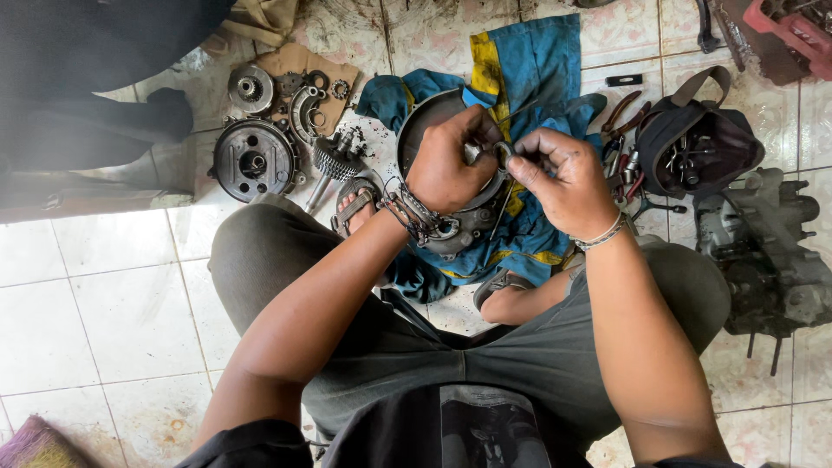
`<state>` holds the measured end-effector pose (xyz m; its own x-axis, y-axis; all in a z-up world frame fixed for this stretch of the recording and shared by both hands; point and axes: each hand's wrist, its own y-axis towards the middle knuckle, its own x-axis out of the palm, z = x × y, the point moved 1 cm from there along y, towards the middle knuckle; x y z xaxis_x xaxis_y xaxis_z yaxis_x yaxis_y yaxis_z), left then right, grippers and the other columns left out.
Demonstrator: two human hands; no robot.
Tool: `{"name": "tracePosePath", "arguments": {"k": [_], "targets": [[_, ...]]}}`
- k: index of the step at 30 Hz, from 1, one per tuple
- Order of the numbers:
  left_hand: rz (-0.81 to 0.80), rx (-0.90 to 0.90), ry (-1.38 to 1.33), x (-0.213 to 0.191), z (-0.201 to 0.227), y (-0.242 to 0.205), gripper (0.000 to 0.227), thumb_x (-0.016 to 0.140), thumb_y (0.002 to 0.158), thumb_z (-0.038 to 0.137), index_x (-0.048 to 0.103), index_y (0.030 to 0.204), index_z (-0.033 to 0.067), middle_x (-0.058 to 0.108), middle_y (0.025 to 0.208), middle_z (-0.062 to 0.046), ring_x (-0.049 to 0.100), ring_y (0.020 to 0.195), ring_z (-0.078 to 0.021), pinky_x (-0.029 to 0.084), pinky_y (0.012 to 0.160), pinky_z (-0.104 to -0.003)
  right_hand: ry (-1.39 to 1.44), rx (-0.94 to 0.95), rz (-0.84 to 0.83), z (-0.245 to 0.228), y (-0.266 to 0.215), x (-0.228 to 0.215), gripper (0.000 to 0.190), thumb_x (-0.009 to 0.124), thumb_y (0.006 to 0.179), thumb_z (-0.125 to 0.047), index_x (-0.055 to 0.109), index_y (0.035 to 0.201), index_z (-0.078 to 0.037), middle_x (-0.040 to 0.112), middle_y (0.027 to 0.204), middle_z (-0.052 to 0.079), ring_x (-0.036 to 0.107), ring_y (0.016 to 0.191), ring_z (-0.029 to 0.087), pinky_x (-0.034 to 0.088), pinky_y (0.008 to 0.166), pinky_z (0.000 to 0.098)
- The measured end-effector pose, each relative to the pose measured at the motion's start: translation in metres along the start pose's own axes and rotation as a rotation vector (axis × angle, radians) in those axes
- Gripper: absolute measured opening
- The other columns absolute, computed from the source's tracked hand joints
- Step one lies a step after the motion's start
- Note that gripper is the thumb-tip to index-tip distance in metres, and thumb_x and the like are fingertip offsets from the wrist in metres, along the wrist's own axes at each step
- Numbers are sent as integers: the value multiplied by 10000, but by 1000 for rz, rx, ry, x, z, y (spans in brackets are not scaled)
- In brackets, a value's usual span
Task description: The person places a small metal ring into a circular opening on a large engine casing. They then use a screwdriver to tighten a screw on the casing.
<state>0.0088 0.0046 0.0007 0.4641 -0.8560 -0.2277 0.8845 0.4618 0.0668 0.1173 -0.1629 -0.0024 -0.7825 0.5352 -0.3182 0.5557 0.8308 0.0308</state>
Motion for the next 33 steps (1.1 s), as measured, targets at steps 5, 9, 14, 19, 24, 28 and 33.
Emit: {"name": "tracePosePath", "arguments": {"k": [5, 9, 14, 19, 24, 28, 33], "targets": [[-5, 23, -115, 6, -8, 1, 220, 638, 750, 27, 689, 925, 150, 722, 750, -52, 745, 799, -266, 593, 784, -411, 73, 14, 29, 2, 4, -5, 129, 655, 1064, -81, 696, 964, -9, 613, 693, 52, 560, 752, 77, 482, 659, 254], [-3, 68, -232, 10, -12, 1, 217, 645, 787, 14, 702, 965, 124, 720, 762, -78, 742, 807, -242, 593, 796, -396, 84, 4, 75, 4, 4, -9, 135, 638, 1070, -66, 694, 971, 6, 652, 724, 89, 597, 793, 113, 500, 730, 286], [-10, 106, -263, 5, -5, 0, 232, 677, 806, 10, 705, 1016, 104, 730, 797, -80, 750, 827, -243, 598, 811, -421, 105, -4, 113, 7, 2, -7, 135, 636, 1066, -68, 695, 973, 10, 655, 739, 101, 583, 812, 115, 485, 759, 280], [-24, 173, -187, 0, 3, -2, 324, 724, 790, 36, 684, 1099, 126, 737, 831, -67, 757, 843, -271, 585, 832, -435, 128, -24, 153, 10, 3, -7, 152, 633, 1061, -81, 704, 981, 27, 703, 812, 135, 622, 855, 133, 500, 823, 293], [-39, 221, -138, 1, 3, -2, 367, 746, 799, 67, 672, 1144, 169, 742, 853, -59, 756, 874, -299, 579, 853, -442, 155, -34, 167, 13, 2, -9, 167, 634, 1065, -101, 700, 981, 27, 708, 850, 141, 641, 887, 147, 499, 841, 295], [-29, 236, -141, 2, 3, -2, 368, 745, 816, 72, 669, 1159, 179, 747, 869, -57, 755, 889, -301, 579, 859, -441, 155, -40, 165, 16, 2, -10, 166, 635, 1062, -98, 700, 983, 33, 713, 858, 149, 650, 896, 155, 503, 847, 302], [-28, 253, -133, 0, 7, -2, 368, 727, 818, 49, 671, 1157, 178, 737, 856, -75, 743, 877, -348, 574, 862, -468, 191, -48, 176, 19, 1, -10, 166, 657, 1026, -118, 684, 969, 36, 688, 824, 138, 624, 844, 138, 498, 786, 288]]}}
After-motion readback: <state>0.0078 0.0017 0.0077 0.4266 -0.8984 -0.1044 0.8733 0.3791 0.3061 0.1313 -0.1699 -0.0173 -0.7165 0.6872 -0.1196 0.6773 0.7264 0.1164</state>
